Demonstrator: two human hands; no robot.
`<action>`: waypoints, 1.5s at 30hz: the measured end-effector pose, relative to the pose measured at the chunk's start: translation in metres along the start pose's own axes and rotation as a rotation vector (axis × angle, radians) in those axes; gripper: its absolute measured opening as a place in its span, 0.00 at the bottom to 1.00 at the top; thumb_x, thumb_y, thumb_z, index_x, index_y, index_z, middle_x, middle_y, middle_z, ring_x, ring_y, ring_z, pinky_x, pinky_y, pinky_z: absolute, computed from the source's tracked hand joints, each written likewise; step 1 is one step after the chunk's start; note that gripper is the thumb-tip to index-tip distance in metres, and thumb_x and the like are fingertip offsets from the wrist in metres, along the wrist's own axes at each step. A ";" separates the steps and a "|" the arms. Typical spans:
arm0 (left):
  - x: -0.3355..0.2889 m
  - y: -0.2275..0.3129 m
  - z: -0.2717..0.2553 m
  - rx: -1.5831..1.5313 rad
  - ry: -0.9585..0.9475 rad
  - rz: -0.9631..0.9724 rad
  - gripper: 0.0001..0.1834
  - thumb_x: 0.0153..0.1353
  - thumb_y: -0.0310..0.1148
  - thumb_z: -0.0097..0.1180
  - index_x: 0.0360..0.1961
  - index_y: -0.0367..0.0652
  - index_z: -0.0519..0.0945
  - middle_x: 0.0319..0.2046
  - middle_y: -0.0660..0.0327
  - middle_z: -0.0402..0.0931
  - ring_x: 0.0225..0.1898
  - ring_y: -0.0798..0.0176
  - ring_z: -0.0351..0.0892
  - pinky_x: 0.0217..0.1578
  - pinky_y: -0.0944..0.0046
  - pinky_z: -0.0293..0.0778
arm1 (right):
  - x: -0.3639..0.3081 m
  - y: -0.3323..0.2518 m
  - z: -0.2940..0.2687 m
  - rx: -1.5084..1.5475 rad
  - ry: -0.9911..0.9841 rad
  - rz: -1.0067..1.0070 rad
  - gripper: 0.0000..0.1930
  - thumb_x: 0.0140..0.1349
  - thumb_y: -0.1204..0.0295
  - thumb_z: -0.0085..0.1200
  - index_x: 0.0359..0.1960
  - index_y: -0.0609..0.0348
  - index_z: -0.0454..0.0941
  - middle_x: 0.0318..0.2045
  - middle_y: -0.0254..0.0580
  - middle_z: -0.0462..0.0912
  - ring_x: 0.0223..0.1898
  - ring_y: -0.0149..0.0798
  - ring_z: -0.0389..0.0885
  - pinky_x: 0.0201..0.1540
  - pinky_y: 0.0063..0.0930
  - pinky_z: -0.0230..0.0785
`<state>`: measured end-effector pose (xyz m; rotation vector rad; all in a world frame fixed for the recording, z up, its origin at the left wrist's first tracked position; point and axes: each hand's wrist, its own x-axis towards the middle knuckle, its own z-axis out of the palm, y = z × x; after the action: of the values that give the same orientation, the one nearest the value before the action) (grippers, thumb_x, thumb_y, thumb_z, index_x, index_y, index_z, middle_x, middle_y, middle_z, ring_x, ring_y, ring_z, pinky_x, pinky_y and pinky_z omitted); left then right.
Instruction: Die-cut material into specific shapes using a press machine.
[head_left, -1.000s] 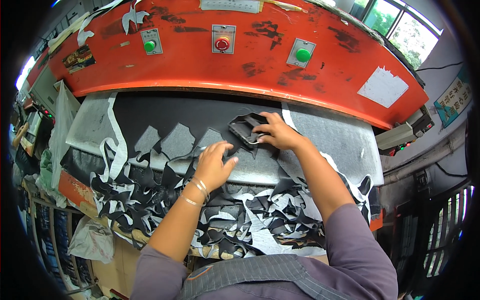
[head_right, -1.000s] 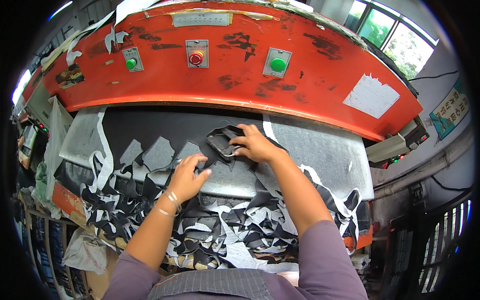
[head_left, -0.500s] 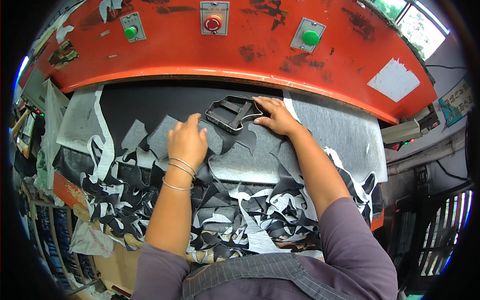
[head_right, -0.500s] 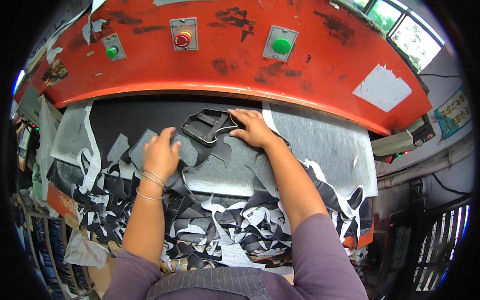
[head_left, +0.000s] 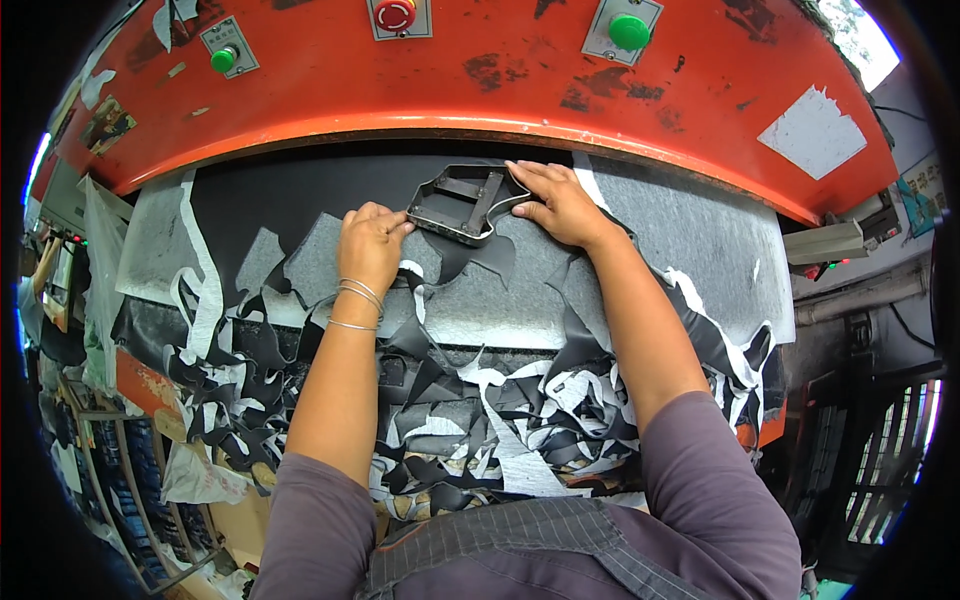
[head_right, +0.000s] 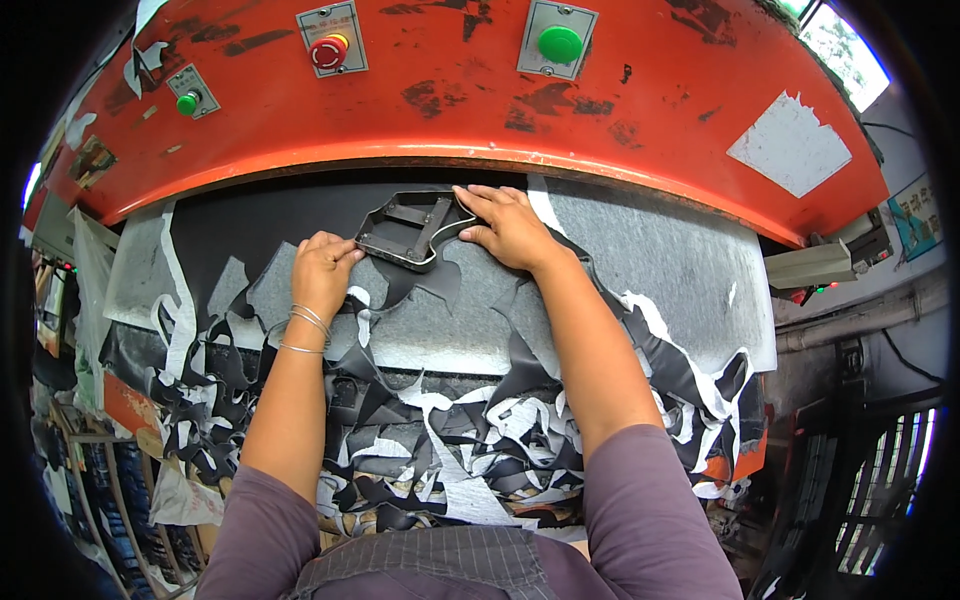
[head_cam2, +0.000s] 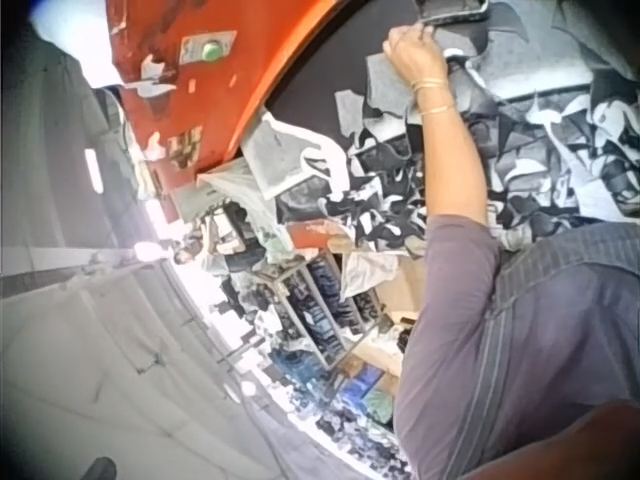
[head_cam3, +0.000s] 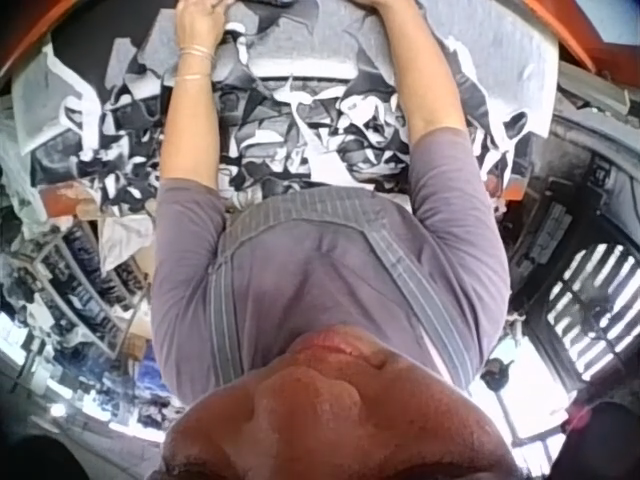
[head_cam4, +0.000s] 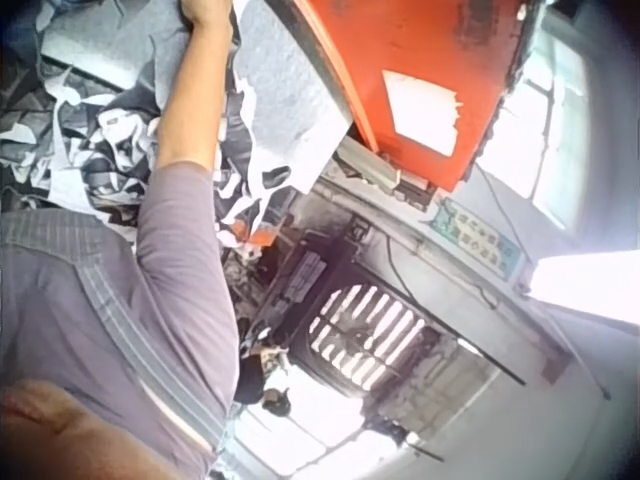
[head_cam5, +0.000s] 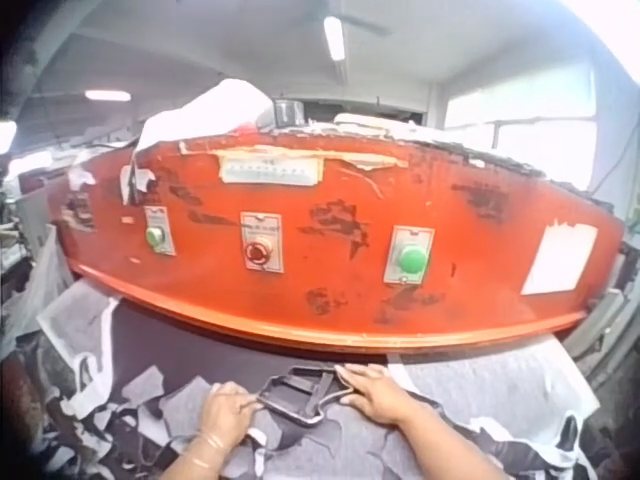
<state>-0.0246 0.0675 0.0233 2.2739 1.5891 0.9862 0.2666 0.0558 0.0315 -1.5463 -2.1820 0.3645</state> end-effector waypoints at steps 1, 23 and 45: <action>0.000 0.000 0.000 -0.002 0.000 -0.002 0.08 0.50 0.33 0.64 0.32 0.44 0.87 0.29 0.61 0.77 0.37 0.56 0.73 0.41 0.60 0.69 | 0.001 0.000 0.000 0.006 -0.003 -0.003 0.31 0.58 0.59 0.59 0.64 0.45 0.67 0.64 0.46 0.66 0.64 0.55 0.60 0.67 0.43 0.51; 0.002 0.000 0.003 -0.045 -0.001 -0.057 0.08 0.51 0.33 0.64 0.33 0.44 0.86 0.31 0.61 0.79 0.35 0.56 0.78 0.35 0.61 0.73 | -0.003 -0.001 -0.003 -0.008 0.040 0.005 0.32 0.57 0.61 0.61 0.65 0.43 0.66 0.58 0.46 0.72 0.55 0.57 0.67 0.61 0.42 0.59; 0.033 -0.045 -0.230 -0.177 0.714 0.306 0.18 0.68 0.38 0.49 0.24 0.37 0.75 0.24 0.56 0.72 0.26 0.58 0.72 0.30 0.61 0.67 | -0.061 -0.179 -0.124 0.078 1.006 0.143 0.08 0.59 0.74 0.60 0.32 0.60 0.70 0.18 0.33 0.72 0.21 0.25 0.70 0.26 0.22 0.66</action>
<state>-0.1942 0.0676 0.1886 2.1980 1.2784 2.1039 0.1977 -0.0674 0.2077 -1.3936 -1.2600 -0.2558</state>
